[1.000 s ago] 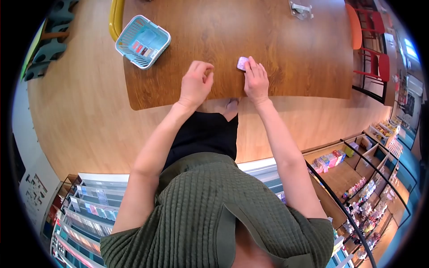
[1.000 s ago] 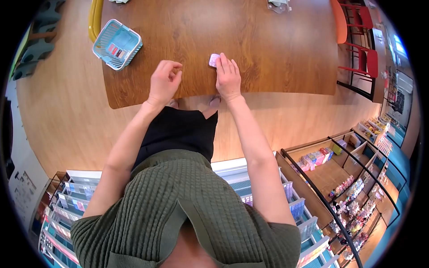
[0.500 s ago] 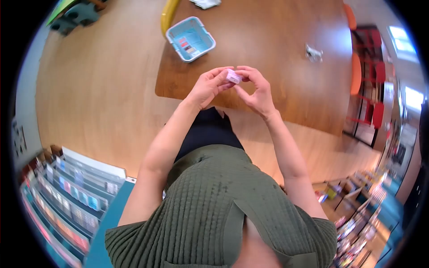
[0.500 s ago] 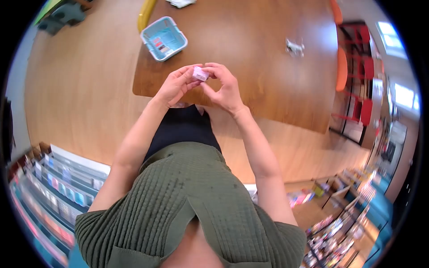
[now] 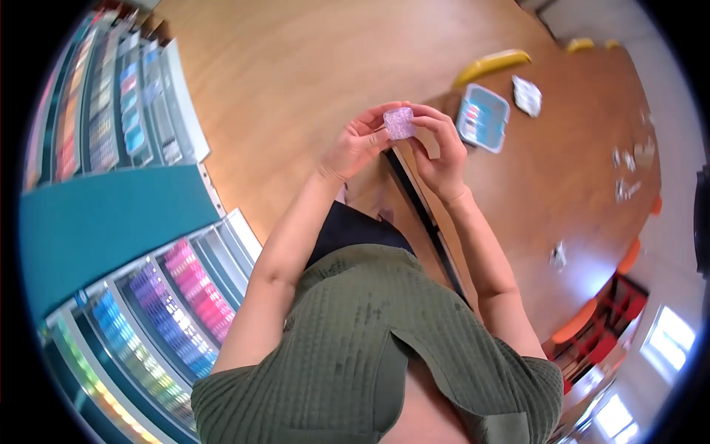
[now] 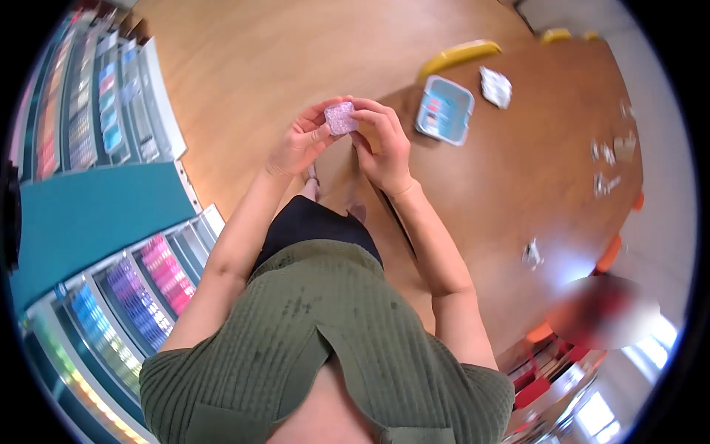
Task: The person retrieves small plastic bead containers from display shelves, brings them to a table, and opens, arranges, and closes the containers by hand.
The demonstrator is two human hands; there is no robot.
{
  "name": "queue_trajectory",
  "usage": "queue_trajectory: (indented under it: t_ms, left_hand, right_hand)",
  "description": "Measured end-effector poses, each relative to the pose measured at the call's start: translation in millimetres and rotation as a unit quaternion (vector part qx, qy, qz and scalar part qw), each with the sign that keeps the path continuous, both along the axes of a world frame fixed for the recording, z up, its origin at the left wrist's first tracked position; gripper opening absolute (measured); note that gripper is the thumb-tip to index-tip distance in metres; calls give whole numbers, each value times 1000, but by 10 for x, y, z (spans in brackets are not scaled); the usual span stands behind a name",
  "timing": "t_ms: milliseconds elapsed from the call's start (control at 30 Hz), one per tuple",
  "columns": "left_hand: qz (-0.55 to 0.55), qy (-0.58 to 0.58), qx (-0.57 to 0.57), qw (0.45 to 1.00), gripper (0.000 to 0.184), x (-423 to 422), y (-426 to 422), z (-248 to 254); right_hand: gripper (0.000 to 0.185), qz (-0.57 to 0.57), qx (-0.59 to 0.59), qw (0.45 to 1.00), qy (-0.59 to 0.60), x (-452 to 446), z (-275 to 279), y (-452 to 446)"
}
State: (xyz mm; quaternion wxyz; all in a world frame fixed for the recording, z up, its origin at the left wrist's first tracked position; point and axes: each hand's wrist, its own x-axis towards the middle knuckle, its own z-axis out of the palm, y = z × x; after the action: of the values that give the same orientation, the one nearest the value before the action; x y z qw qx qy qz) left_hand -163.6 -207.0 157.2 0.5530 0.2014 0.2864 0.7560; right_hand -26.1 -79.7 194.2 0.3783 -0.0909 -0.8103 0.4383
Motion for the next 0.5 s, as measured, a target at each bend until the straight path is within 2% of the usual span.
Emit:
queue_trajectory:
  t_ms: [100, 233, 300, 333, 433, 500]
  left_hand:
    - [74, -5, 11, 997, 46, -354, -296, 33]
    - [144, -46, 8, 988, 45, -1116, -674, -9]
    - [162, -67, -12, 984, 51, -1540, -887, -48]
    - [178, -90, -6, 980, 48, -1757, -989, -41]
    - [218, -150, 5, 964, 45, -2329, -1345, -21]
    - [240, -142, 30, 960, 47, -2738, -1582, -18]
  right_hand:
    - [39, 45, 36, 998, 0, -549, 71, -152]
    - [30, 116, -68, 991, -18, -1497, 46, -450]
    - [31, 146, -100, 983, -44, -2027, 63, -630]
    - [31, 158, -117, 979, -61, -2293, 76, -728]
    - [29, 190, -62, 975, -95, -3055, 152, -1066]
    - [27, 219, 19, 972, -78, -3641, 250, -1275]
